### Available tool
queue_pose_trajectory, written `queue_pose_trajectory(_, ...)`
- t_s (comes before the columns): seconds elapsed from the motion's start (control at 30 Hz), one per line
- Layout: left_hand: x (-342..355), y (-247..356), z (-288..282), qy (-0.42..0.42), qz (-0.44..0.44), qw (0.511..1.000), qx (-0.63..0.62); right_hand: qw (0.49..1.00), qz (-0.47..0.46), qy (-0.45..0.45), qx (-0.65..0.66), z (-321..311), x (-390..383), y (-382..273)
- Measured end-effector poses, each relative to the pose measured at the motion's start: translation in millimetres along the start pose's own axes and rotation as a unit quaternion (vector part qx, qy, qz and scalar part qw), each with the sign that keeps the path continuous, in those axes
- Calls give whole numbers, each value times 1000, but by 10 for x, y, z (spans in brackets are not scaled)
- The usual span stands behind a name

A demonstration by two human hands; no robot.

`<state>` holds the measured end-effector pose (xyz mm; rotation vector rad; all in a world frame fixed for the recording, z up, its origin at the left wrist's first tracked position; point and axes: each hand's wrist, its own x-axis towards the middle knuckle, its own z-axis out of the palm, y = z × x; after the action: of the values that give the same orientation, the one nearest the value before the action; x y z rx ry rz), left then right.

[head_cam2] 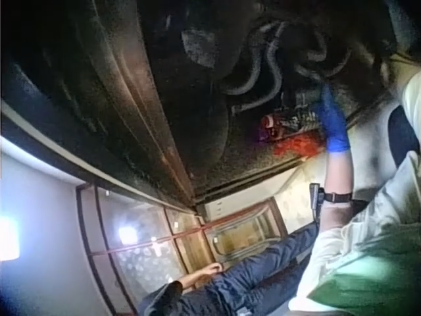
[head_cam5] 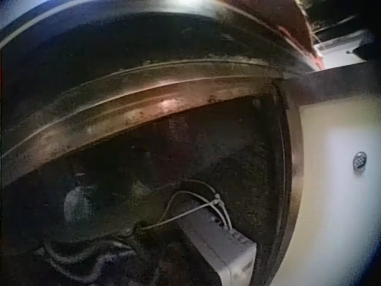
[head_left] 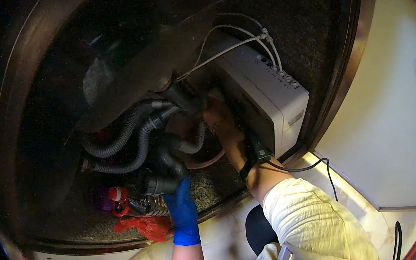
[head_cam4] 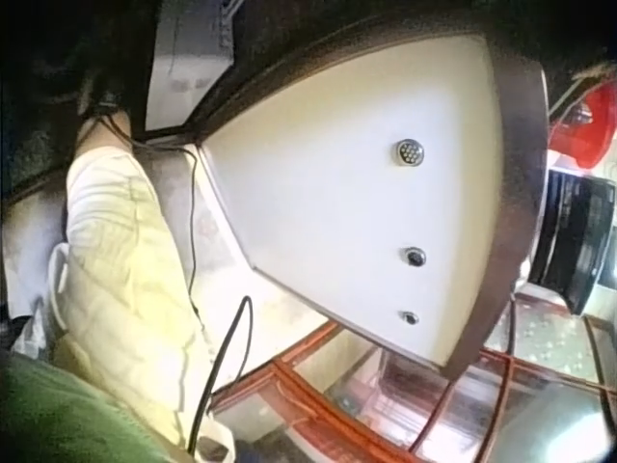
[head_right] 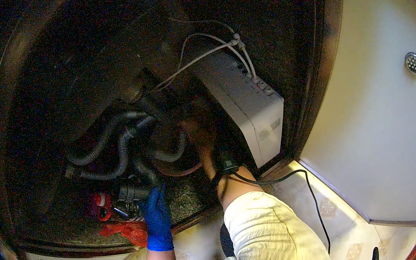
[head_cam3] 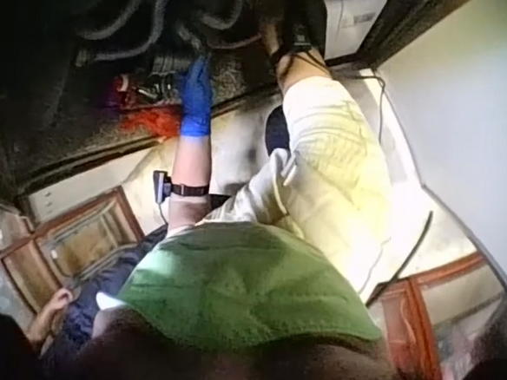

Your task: Removing and inspecting the drain pipe and trap from under a kitchen sink.

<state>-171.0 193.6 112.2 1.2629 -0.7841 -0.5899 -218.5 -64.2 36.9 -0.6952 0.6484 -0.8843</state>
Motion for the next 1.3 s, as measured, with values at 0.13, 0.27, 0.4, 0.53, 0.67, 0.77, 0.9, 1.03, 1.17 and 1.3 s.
queue_pose_trajectory(0.13, 21, -316, -250, -6, 22, 998, 64, 999, 24, 2, 28, 120, -5, -35)
queue_pose_trajectory(0.27, 25, -75, 82, -16, -25, 1000, 0, 997, 47, 32, 51, 116, -123, 186)
queue_pose_trajectory(0.4, 83, -109, 79, -5, -65, 985, -162, 994, 63, 43, 76, 142, -248, 406)
queue_pose_trajectory(0.53, 54, -221, -52, -45, -66, 996, 36, 997, -30, 71, 29, 31, 184, 175)
queue_pose_trajectory(0.67, 12, -20, 239, -8, 3, 997, 78, 987, -130, 85, -26, -14, 529, 67)
queue_pose_trajectory(0.77, 26, -23, 168, -41, 59, 956, 283, 972, -203, 98, -70, -2, 446, 390)
queue_pose_trajectory(0.9, 105, -207, -69, -41, 158, 885, 436, 950, -272, 110, -109, 31, 293, 586)
queue_pose_trajectory(1.03, 142, -353, 3, -43, 31, 980, 192, 818, -391, 253, -339, -193, 478, 192)
queue_pose_trajectory(1.17, 36, -395, -222, 6, -52, 998, -39, 857, -250, 240, -382, 243, 167, -271)
queue_pose_trajectory(1.3, 7, -277, -91, 32, -67, 992, -105, 853, -68, 217, -470, 381, -307, -722)
